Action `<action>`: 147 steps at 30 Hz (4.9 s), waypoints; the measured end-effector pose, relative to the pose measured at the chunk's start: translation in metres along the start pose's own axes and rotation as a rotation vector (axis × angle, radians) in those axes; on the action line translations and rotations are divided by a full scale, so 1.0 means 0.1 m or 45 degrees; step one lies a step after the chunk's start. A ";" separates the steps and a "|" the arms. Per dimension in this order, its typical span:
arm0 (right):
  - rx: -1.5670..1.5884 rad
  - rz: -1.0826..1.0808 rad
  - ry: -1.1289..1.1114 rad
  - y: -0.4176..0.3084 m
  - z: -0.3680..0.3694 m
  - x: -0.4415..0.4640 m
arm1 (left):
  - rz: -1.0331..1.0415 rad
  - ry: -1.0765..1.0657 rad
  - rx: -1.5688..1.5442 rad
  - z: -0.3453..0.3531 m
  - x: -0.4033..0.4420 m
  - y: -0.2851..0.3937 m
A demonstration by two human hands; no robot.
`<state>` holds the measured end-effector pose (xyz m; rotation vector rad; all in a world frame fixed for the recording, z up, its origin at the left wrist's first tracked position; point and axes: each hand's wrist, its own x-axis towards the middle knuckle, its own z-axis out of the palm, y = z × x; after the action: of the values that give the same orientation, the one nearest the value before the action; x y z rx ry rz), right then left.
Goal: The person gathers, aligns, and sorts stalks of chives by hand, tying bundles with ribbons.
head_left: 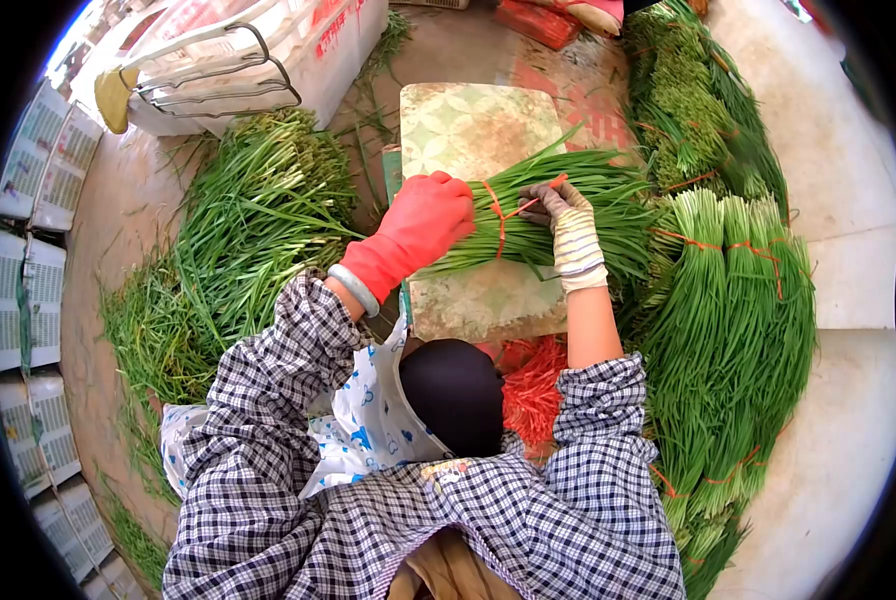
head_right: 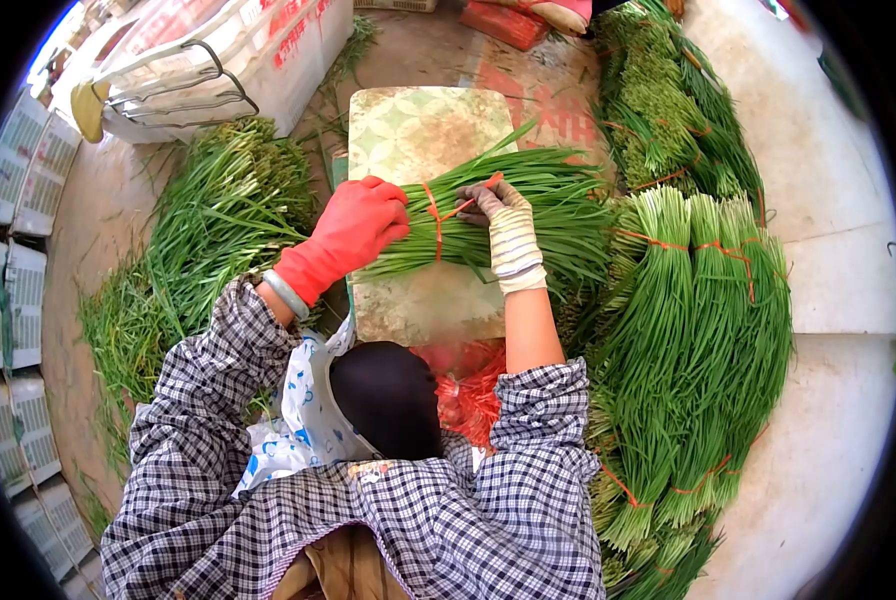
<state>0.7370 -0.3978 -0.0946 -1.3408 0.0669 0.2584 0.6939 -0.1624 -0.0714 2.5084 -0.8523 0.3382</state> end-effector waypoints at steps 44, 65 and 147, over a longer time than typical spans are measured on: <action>0.000 0.029 0.032 0.12 -0.07 0.16 | -0.735 -0.759 0.150 -1.14 -3.17 0.58; -0.072 -0.048 0.010 -0.02 -0.02 -0.03 | -0.166 -0.460 0.430 -0.21 -0.32 0.29; -0.678 -0.575 0.195 0.45 0.59 -0.65 | -0.354 0.454 -0.633 0.60 0.19 0.24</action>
<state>0.6579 -0.3406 -0.1114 -1.8585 -0.1886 -0.2285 0.6981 -0.2190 -0.1077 1.9855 -0.3790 0.4053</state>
